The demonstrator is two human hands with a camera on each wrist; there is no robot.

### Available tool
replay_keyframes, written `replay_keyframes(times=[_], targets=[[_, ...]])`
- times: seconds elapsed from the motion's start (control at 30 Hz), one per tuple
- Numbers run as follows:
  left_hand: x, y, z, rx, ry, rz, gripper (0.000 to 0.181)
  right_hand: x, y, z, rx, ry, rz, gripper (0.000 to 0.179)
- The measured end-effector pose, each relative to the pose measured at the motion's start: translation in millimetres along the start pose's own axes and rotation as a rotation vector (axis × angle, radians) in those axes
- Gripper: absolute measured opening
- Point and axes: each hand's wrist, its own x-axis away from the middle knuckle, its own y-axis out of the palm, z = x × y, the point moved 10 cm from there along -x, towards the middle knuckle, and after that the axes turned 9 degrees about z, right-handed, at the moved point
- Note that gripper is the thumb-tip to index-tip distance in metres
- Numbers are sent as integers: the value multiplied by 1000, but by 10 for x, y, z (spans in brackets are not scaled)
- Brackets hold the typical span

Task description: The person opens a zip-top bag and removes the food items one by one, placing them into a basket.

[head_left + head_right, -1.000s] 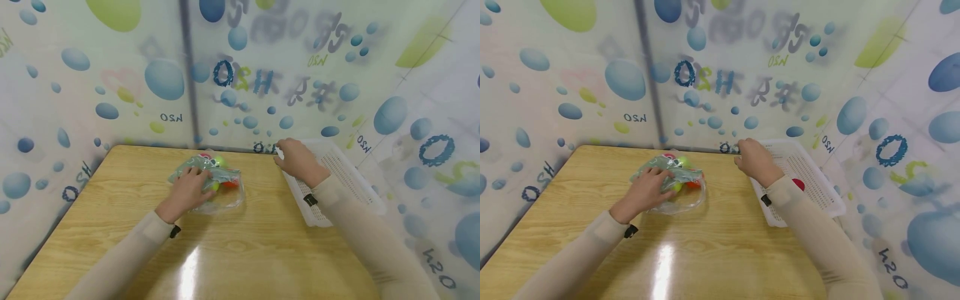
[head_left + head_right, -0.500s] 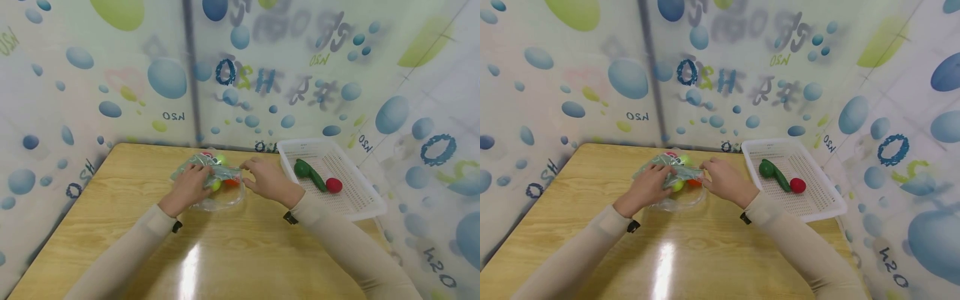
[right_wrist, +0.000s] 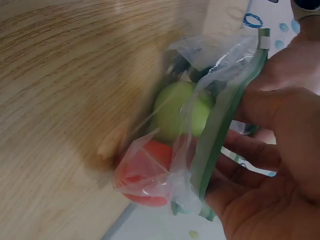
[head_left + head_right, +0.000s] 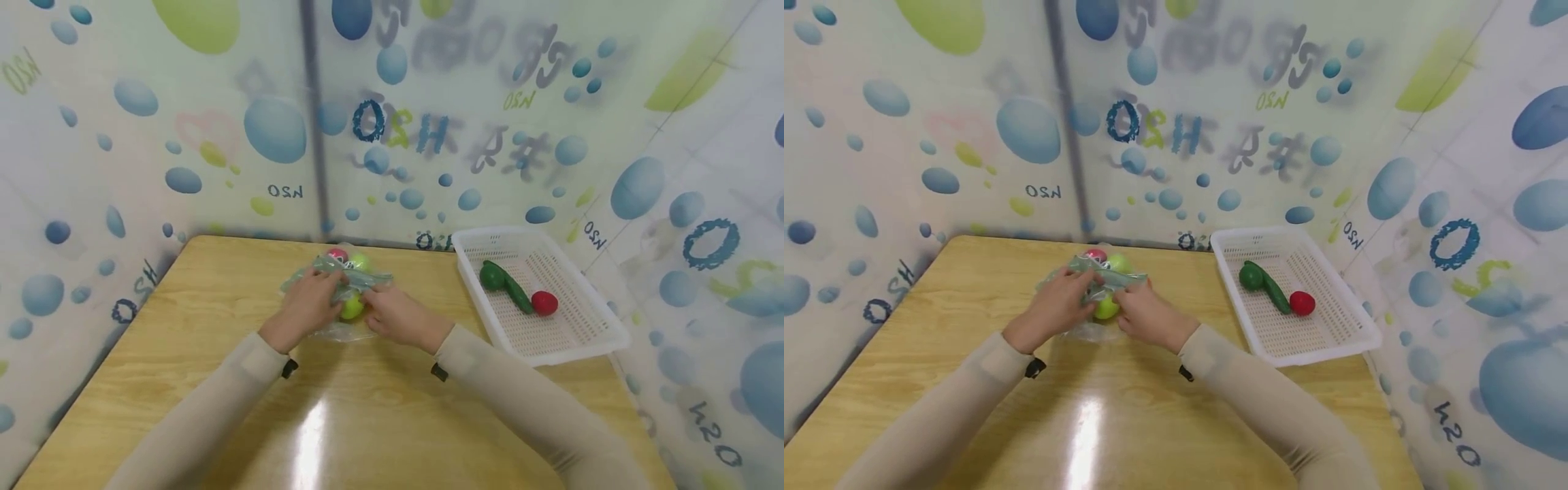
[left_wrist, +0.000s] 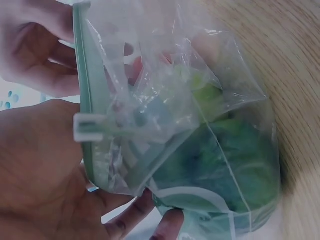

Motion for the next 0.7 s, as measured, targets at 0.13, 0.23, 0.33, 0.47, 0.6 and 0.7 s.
replay_keyframes(times=[0.13,0.23,0.33,0.47,0.6,0.7], targets=[[-1,4,-3,26,-6,-18,38,-6,76,73,37,25,-1,39],[-3,11,0,49,-13,-33,36,6,92,88,47,33,1,43],[-1,9,11,63,-13,-34,36,9,101,85,55,34,14,46],[1,1,31,67,-7,-32,35,-1,113,92,74,47,30,51],[28,18,53,69,-13,-50,36,8,139,113,88,80,21,58],[35,35,70,76,-20,-62,36,14,148,134,110,107,24,62]])
